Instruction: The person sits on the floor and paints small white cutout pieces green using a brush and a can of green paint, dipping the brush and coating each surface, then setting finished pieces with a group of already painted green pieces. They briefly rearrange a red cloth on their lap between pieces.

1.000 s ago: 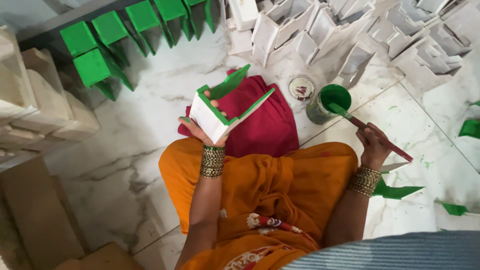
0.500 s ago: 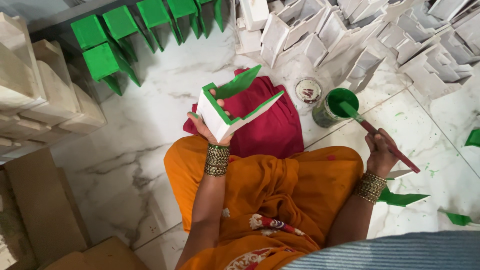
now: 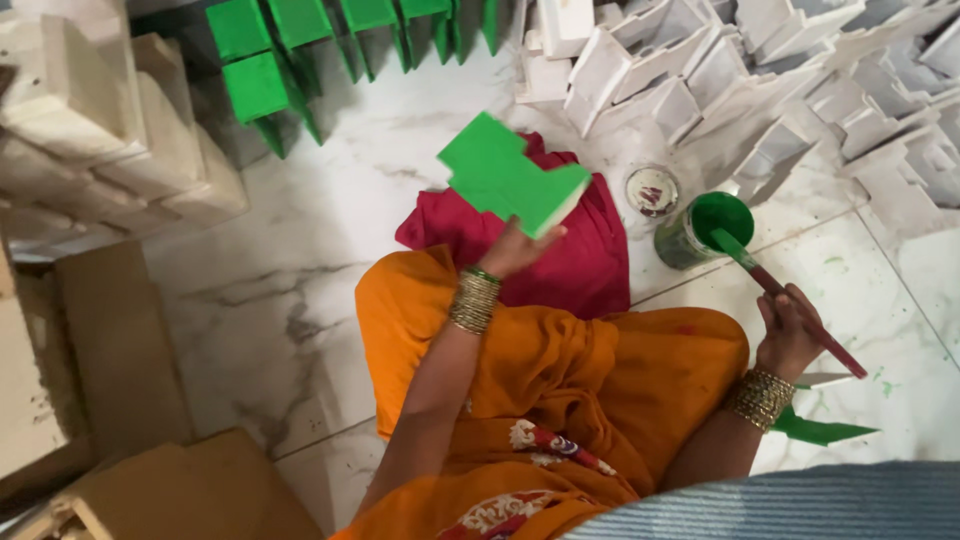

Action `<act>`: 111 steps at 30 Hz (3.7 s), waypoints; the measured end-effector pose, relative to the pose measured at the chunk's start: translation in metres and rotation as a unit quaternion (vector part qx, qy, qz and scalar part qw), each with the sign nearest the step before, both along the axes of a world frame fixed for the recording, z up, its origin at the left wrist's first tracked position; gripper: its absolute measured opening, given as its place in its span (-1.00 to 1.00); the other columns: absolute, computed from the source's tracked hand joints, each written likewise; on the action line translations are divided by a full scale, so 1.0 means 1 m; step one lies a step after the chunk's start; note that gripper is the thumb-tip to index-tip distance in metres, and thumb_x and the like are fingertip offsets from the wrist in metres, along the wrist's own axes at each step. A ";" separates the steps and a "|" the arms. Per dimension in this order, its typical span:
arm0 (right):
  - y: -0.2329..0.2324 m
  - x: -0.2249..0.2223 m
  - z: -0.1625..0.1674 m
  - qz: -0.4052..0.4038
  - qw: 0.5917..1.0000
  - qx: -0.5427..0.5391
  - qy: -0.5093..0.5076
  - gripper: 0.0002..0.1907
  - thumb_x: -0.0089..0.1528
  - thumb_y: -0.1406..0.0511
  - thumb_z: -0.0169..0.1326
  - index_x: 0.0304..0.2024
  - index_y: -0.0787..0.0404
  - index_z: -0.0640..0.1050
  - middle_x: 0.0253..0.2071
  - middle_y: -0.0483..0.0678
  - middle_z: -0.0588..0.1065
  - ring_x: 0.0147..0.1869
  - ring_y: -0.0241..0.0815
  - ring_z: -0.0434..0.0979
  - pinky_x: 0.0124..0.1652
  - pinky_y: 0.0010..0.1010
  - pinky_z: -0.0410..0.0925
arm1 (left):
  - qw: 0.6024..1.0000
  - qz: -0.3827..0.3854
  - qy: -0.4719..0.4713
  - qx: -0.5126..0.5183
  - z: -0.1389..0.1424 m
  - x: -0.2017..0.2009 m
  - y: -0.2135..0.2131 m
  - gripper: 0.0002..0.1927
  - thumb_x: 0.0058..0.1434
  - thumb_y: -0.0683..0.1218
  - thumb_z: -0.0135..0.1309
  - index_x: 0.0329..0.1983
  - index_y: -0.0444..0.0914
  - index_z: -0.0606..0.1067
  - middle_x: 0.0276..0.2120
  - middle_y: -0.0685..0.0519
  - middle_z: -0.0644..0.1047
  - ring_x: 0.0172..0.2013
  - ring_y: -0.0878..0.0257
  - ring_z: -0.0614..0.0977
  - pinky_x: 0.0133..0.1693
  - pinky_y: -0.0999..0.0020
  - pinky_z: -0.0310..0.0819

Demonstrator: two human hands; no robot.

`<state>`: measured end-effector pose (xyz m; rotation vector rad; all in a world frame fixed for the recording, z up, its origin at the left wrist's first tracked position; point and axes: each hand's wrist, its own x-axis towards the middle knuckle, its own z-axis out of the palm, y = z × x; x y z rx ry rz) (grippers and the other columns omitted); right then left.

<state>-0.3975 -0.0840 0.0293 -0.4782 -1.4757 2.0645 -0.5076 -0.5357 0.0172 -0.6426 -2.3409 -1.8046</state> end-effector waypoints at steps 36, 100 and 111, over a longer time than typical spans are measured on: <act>-0.013 0.014 0.028 -0.043 0.998 0.035 -0.017 -0.66 0.26 0.48 0.20 0.07 0.54 0.54 -0.12 0.11 0.59 -0.09 -0.10 0.68 -0.08 -0.37 0.64 | 0.845 0.026 0.334 -0.417 -0.014 0.011 0.045 -0.74 0.02 -0.16 0.09 -0.27 -0.37 0.65 -0.19 -0.18 0.63 0.03 -0.06 0.56 0.31 0.02 0.30; -0.098 0.044 0.150 0.174 0.973 0.080 0.125 -0.71 0.31 0.48 0.19 0.04 0.57 0.52 -0.03 0.25 0.57 0.00 0.07 0.66 0.06 -0.18 0.60 | 0.767 0.031 0.255 -0.588 -0.044 0.002 0.070 -0.32 0.37 -0.07 -0.11 0.54 -0.28 0.08 0.51 -0.09 0.12 0.45 -0.24 0.16 0.42 -0.07 0.02; -0.102 0.026 0.159 0.176 0.974 0.077 0.121 -0.71 0.30 0.50 0.18 0.03 0.60 0.51 -0.03 0.28 0.56 0.00 0.09 0.67 0.05 -0.20 0.61 | 0.768 0.036 0.266 -0.582 -0.043 0.000 0.070 -0.29 0.34 -0.08 -0.09 0.55 -0.27 0.07 0.52 -0.08 0.12 0.45 -0.25 0.16 0.43 -0.07 0.01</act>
